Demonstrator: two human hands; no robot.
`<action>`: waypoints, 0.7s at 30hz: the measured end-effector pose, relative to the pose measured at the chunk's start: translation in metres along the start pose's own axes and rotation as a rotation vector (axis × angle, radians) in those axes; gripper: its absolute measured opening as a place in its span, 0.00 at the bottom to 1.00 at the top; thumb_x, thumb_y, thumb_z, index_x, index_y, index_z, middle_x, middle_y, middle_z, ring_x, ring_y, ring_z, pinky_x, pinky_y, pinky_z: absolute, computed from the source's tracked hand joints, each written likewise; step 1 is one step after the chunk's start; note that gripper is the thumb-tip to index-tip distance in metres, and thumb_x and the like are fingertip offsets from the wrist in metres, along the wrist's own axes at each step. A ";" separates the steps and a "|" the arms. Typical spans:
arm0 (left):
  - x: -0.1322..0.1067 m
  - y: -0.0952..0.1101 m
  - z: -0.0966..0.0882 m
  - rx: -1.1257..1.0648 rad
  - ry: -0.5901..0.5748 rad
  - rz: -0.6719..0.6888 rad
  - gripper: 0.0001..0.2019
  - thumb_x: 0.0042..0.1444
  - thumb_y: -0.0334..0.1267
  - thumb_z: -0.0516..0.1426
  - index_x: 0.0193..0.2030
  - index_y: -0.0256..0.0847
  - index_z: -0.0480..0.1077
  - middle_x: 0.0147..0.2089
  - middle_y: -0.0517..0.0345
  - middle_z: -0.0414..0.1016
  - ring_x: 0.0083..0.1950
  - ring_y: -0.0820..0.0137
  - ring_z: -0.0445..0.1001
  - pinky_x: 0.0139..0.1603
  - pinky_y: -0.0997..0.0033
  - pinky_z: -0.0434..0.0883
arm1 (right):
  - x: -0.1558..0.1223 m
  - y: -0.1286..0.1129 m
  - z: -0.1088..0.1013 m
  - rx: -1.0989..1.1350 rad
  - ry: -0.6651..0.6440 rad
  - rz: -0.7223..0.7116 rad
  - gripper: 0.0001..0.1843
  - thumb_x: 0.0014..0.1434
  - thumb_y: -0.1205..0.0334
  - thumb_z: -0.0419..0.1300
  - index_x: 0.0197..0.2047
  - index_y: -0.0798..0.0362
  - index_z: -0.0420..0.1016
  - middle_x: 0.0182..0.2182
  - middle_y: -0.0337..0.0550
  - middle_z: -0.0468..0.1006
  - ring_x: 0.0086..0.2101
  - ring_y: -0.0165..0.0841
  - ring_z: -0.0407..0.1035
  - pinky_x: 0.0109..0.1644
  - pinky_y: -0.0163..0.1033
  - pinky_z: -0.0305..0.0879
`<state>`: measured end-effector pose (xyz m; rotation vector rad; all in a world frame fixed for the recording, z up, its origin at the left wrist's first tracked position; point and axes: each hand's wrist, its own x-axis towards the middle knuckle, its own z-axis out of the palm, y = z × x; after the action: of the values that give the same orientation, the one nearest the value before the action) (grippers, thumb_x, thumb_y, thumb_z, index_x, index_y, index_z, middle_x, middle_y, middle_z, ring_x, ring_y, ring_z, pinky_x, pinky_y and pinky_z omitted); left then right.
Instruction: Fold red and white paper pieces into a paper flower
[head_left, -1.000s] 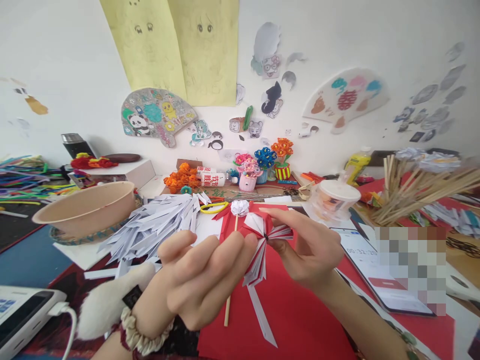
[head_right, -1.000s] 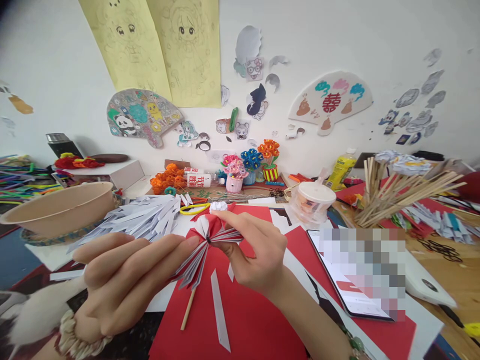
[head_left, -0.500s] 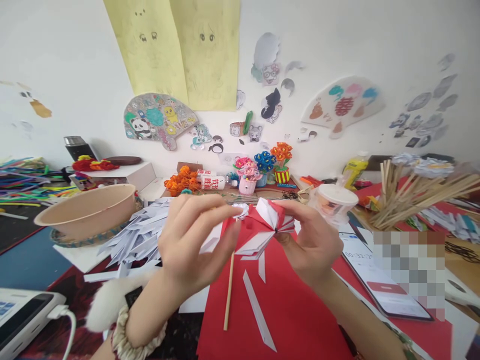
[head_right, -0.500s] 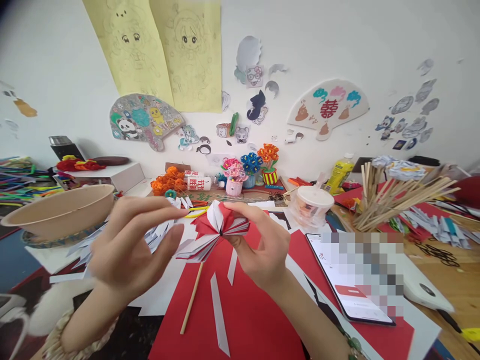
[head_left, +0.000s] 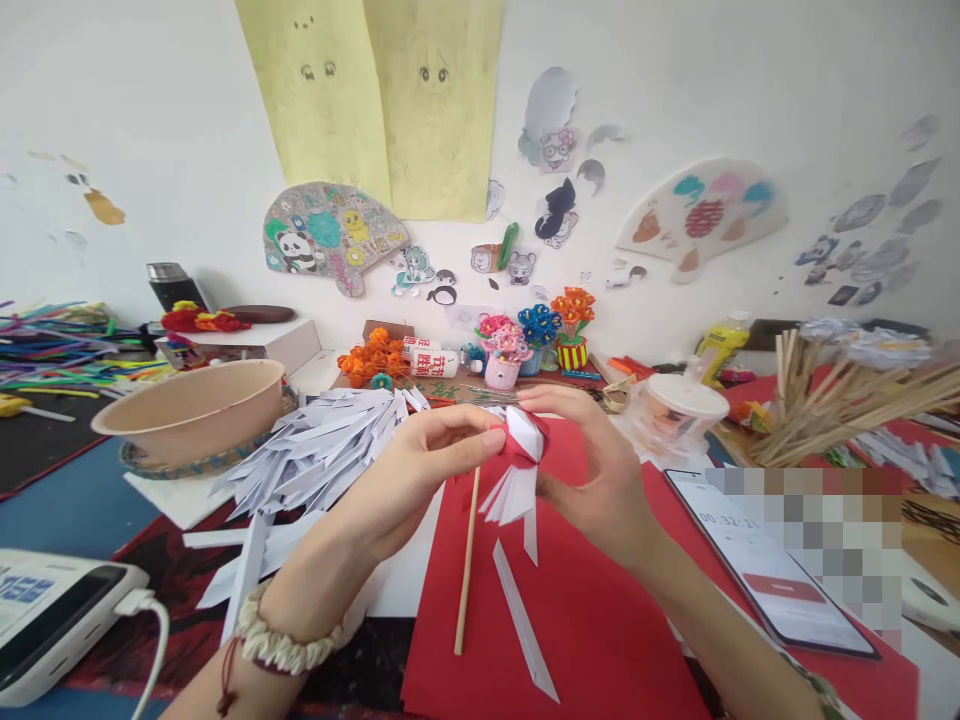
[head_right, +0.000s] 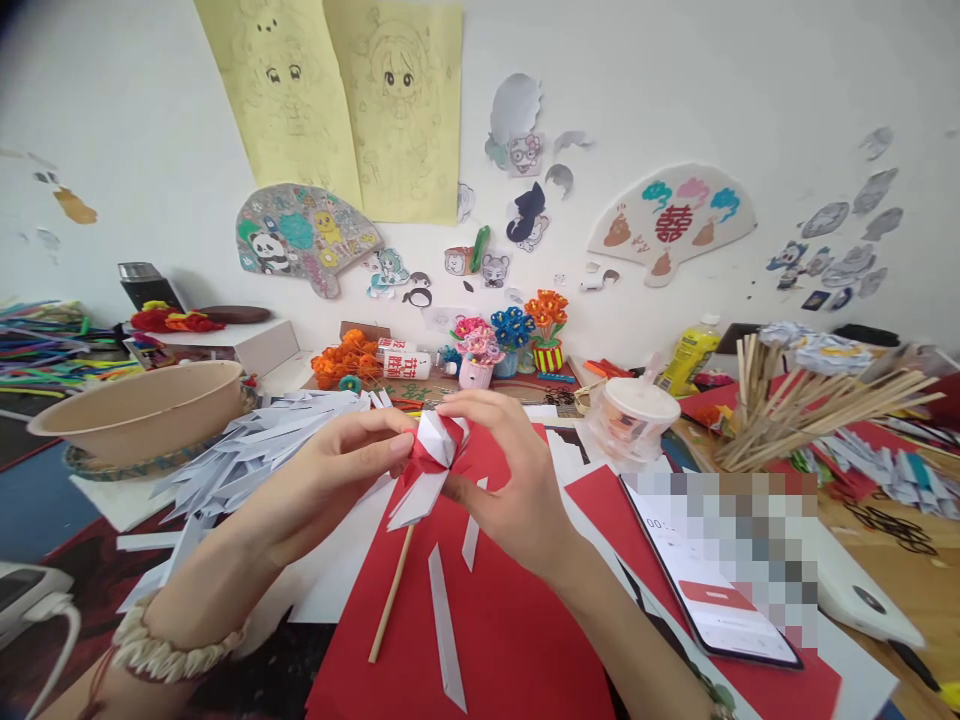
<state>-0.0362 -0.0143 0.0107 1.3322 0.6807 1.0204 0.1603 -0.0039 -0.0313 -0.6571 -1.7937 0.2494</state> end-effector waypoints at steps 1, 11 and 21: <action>0.000 0.000 -0.001 0.011 0.016 0.021 0.05 0.56 0.39 0.65 0.33 0.40 0.78 0.37 0.60 0.77 0.39 0.72 0.70 0.42 0.74 0.65 | 0.001 0.000 -0.002 0.007 -0.044 0.057 0.26 0.56 0.57 0.71 0.57 0.41 0.72 0.58 0.46 0.72 0.60 0.44 0.65 0.65 0.53 0.62; 0.004 0.002 -0.007 0.162 0.044 0.118 0.08 0.57 0.41 0.65 0.32 0.40 0.78 0.35 0.59 0.78 0.39 0.71 0.72 0.43 0.74 0.66 | 0.003 0.006 -0.003 0.819 -0.367 0.701 0.31 0.61 0.39 0.62 0.61 0.48 0.73 0.49 0.50 0.80 0.41 0.37 0.76 0.52 0.47 0.71; 0.006 -0.007 -0.005 0.104 0.073 -0.027 0.12 0.51 0.46 0.67 0.28 0.39 0.77 0.32 0.58 0.76 0.36 0.69 0.69 0.43 0.69 0.65 | 0.002 0.004 0.005 0.892 -0.340 0.696 0.23 0.60 0.50 0.68 0.56 0.48 0.78 0.42 0.47 0.84 0.42 0.39 0.79 0.54 0.51 0.74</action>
<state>-0.0362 -0.0065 0.0041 1.3767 0.8140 1.0276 0.1560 0.0007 -0.0336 -0.5635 -1.4687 1.5985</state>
